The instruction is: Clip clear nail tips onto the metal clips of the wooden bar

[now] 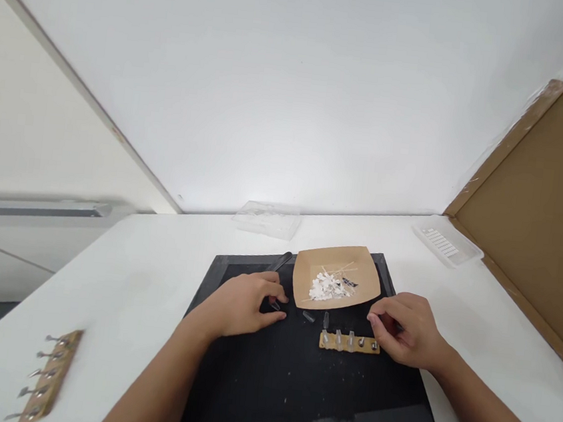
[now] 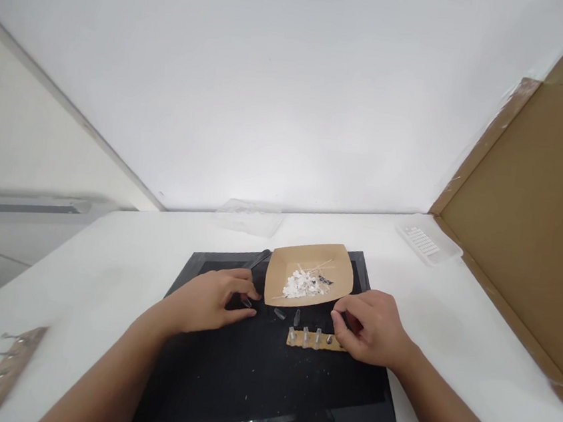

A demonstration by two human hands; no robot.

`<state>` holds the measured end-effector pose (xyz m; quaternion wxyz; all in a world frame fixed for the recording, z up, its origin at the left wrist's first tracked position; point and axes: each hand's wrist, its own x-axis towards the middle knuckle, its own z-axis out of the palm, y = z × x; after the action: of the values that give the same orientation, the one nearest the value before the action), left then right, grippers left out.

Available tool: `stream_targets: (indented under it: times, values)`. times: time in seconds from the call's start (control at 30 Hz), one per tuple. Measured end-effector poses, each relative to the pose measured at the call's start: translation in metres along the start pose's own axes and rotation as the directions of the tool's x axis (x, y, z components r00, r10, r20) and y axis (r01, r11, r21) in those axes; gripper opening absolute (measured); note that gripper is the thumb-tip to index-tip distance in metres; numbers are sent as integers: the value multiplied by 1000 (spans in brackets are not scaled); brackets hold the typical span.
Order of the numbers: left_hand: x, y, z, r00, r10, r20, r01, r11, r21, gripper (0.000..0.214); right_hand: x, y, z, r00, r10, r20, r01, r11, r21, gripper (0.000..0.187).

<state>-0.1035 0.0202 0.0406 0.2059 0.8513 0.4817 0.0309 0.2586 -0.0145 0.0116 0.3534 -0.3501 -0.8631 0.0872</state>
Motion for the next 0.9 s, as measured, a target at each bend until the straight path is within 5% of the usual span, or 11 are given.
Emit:
stream_targets:
  times: [0.2, 0.5, 0.63, 0.8, 0.9]
  values:
    - [-3, -14, -6, 994, 24, 106, -4, 983, -183, 26, -1, 2, 1, 1000, 4, 28, -5, 999, 34, 8]
    - [1, -21, -4, 998, 24, 50, -13, 979, -206, 24, -1, 2, 1, 999, 17, 47, -20, 999, 50, 10]
    - [-2, -11, -12, 993, 70, -93, -90, 967, -238, 25, 0, 2, 3, 998, 19, 56, -22, 999, 48, 11]
    - [6, 19, -3, 907, 144, -395, -293, 890, -348, 20, 5, -4, 11, 998, 50, 28, -53, 993, 103, 13]
    - [15, 41, 16, 783, 263, -564, -489, 821, -296, 16, 17, -15, 13, 989, 147, 16, -148, 977, 155, 13]
